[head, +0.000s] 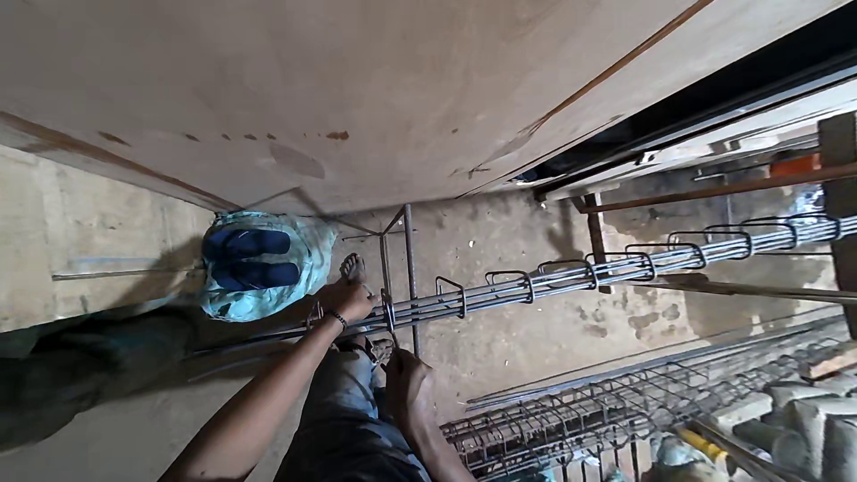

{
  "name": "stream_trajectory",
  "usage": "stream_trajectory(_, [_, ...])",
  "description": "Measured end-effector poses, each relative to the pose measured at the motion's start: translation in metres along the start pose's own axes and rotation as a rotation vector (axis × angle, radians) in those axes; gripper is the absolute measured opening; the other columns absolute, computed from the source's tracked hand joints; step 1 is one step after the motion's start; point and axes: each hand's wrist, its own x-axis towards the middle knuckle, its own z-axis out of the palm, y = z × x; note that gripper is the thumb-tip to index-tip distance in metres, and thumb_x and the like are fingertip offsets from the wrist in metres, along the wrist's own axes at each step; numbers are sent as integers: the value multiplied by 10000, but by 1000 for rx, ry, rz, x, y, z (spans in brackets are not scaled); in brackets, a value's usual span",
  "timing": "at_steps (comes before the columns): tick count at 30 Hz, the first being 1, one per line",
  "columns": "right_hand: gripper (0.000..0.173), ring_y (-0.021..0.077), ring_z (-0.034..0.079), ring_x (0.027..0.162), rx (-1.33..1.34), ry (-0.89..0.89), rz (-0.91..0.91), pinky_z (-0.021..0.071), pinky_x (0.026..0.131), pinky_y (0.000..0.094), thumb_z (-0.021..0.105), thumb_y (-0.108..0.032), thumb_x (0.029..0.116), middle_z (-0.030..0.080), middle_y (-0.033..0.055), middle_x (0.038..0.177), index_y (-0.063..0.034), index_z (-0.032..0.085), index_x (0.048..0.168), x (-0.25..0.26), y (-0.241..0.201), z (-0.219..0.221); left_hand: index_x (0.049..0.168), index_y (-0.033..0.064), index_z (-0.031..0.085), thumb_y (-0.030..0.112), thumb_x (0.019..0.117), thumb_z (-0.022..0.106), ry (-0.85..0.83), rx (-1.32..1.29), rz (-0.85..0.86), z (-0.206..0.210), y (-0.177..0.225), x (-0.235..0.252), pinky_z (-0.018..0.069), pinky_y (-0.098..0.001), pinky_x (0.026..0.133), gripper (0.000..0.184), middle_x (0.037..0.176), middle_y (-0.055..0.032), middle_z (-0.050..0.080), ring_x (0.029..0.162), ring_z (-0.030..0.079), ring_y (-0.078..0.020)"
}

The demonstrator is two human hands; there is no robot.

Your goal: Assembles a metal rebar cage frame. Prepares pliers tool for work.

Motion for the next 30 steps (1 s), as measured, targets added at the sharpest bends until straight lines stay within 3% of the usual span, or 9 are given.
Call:
stream_trajectory(5, [275,241,727,798,127,-49,91,588,767,467,546,-208,1028,751,99,885,-85,757,1152,14,1,16,1106,-28,717,431,998,636,68,-210,-22,9,-2,12,472,-571,1002,478,1158,-244,681,1122,643,-366])
stream_trajectory(8, [260,252,730,805,118,-44,84,589,763,474,557,-208,1022,751,102,898,-78,746,1145,14,0,25,1118,-48,698,518,962,668,111,-280,-54,14,0,10,483,-555,995,588,1143,-243,681,1098,651,-362])
stream_trajectory(12, [301,299,742,924,-93,-81,82,592,796,513,508,-239,1042,753,117,1068,-107,723,1205,12,-11,26,1171,-70,666,570,900,725,145,-299,-76,15,10,4,494,-545,1003,697,1156,-248,678,1104,657,-358])
stream_trajectory(15, [290,311,743,913,-247,-104,82,585,732,527,501,-258,1033,751,111,1062,-114,722,1154,13,-23,22,1246,-80,623,532,895,751,126,-356,-111,12,14,3,500,-513,1006,717,1193,-244,664,1114,653,-338])
stream_trajectory(18, [315,305,732,987,-193,-207,166,579,787,538,465,-297,1048,751,95,1080,-151,716,1170,20,-30,12,1257,-71,615,529,884,767,125,-404,-131,13,12,6,522,-482,1002,724,1206,-232,662,1108,665,-314])
stream_trajectory(22, [277,267,724,903,58,-262,191,571,791,526,532,-284,1016,749,88,952,-136,756,1082,34,-26,-3,1214,-71,640,417,890,783,156,-374,-161,12,9,11,471,-544,1039,604,1236,-258,644,1181,619,-362])
stream_trajectory(25, [274,264,719,890,82,-249,195,568,783,521,540,-284,1016,743,92,943,-120,754,1064,46,-25,-8,1110,-67,660,281,863,778,151,-315,-220,9,9,14,485,-562,987,443,1198,-252,649,1149,622,-366])
stream_trajectory(30, [283,277,730,943,-62,-217,189,575,785,528,510,-297,1025,753,87,992,-160,739,1120,43,-30,-6,1062,-32,693,331,874,766,172,-349,-186,11,3,18,488,-568,970,415,1158,-227,671,1110,638,-353])
